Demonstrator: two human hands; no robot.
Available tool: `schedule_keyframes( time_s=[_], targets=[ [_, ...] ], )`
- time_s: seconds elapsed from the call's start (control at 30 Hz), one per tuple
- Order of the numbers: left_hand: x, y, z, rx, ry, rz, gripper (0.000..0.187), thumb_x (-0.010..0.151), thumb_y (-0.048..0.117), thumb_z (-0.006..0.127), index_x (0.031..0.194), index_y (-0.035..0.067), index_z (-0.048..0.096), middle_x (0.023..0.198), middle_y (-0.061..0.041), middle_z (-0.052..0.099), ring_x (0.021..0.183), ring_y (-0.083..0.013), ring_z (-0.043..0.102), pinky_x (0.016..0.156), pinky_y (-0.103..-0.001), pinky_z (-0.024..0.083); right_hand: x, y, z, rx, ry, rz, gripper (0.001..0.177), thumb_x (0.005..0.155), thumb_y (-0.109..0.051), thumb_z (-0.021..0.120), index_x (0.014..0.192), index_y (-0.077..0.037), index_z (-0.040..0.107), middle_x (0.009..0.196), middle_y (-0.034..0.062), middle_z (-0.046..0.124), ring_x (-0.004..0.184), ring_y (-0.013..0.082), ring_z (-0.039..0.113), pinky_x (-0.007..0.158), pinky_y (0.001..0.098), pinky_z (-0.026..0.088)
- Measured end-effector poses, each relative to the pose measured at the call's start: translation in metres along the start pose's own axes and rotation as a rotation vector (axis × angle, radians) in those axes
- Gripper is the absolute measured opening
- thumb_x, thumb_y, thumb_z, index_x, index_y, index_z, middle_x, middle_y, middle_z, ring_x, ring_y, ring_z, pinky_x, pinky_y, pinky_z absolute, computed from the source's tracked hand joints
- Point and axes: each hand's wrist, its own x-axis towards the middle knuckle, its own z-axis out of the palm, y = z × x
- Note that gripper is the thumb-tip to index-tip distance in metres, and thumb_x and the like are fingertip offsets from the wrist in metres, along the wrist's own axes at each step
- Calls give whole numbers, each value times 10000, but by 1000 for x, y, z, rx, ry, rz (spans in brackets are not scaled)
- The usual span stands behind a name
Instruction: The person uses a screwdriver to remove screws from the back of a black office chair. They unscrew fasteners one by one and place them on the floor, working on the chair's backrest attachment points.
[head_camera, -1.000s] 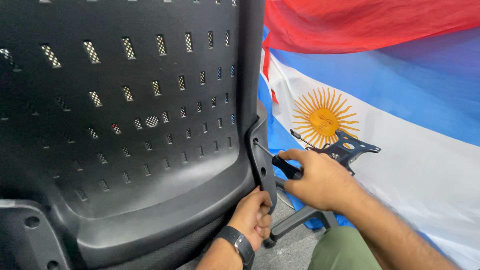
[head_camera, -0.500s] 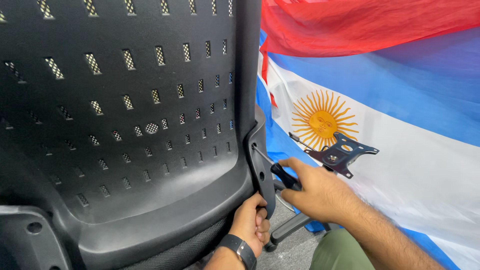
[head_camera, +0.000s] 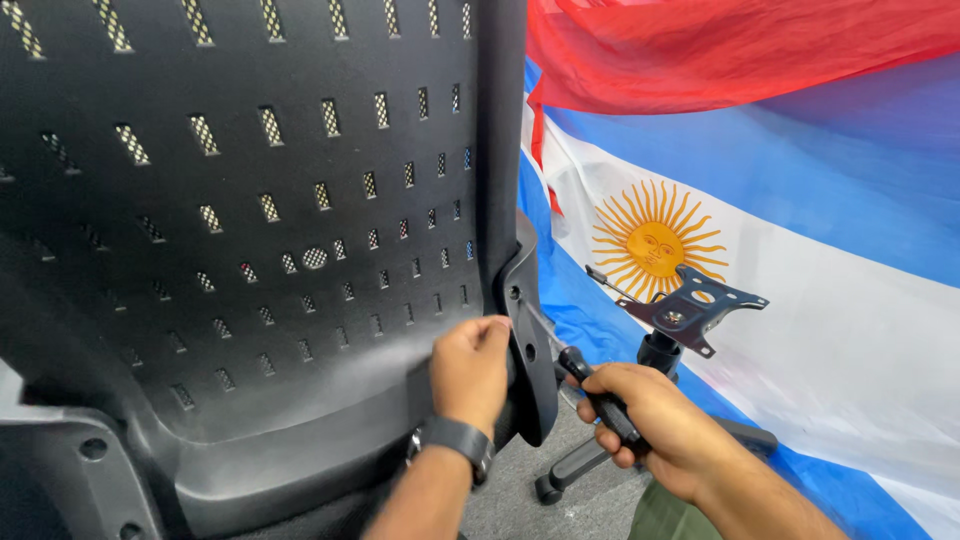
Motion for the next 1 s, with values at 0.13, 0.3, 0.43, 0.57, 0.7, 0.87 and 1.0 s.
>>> schedule_keyframes(
  time_s=[0.13, 0.3, 0.43, 0.57, 0.7, 0.87, 1.0],
  targets=[
    [26, 14, -3, 595, -59, 157, 429, 854, 383, 727, 1236, 191, 702, 838, -148, 790, 879, -307, 713, 822, -448, 541, 15, 6, -6, 45, 13, -47, 160, 868, -176, 572, 868, -17, 588, 712, 75, 606, 499, 145, 512, 385, 291, 377],
    [29, 18, 3, 604, -82, 165, 571, 769, 406, 798, 1269, 176, 645, 1034, -138, 749, 996, -332, 722, 898, -451, 558, 75, 11, -12, 283, 24, -47, 98, 851, -113, 577, 875, -43, 512, 718, 67, 561, 573, 155, 540, 426, 309, 424],
    [29, 16, 0, 636, -132, 120, 551, 737, 401, 812, 1235, 207, 676, 999, -119, 759, 968, -311, 735, 869, -433, 576, 135, 4, -10, 373, -47, -69, 281, 798, -34, 551, 1059, -137, 543, 798, 16, 654, 608, 128, 561, 472, 267, 452],
    [38, 13, -1, 624, -171, 91, 471, 704, 385, 834, 1117, 182, 737, 864, -94, 775, 869, -262, 753, 807, -405, 579, 184, -2, -11, 388, -300, -91, 381, 782, -88, 630, 1156, -158, 625, 738, -24, 624, 497, 97, 535, 418, 243, 468],
    [49, 8, -3, 555, -221, 50, 405, 642, 339, 860, 992, 151, 783, 793, -67, 766, 771, -215, 752, 739, -365, 584, 219, -9, -24, 255, -458, -39, 257, 887, -199, 767, 1020, -103, 569, 738, -3, 605, 493, 95, 572, 397, 232, 458],
    [61, 2, 15, 541, -135, 52, 426, 576, 350, 927, 840, 67, 748, 733, -65, 742, 685, -192, 729, 672, -339, 567, 277, -9, -24, 126, -639, 31, 251, 838, -262, 786, 965, -112, 630, 655, -20, 605, 468, 59, 558, 393, 216, 477],
    [50, 9, 25, 572, -47, 27, 660, 561, 365, 942, 1074, 90, 629, 681, -98, 708, 623, -223, 700, 621, -362, 555, 285, 4, -21, 266, -709, -18, 218, 816, -211, 772, 975, -141, 639, 673, -47, 636, 489, 38, 562, 418, 201, 487]
  ],
)
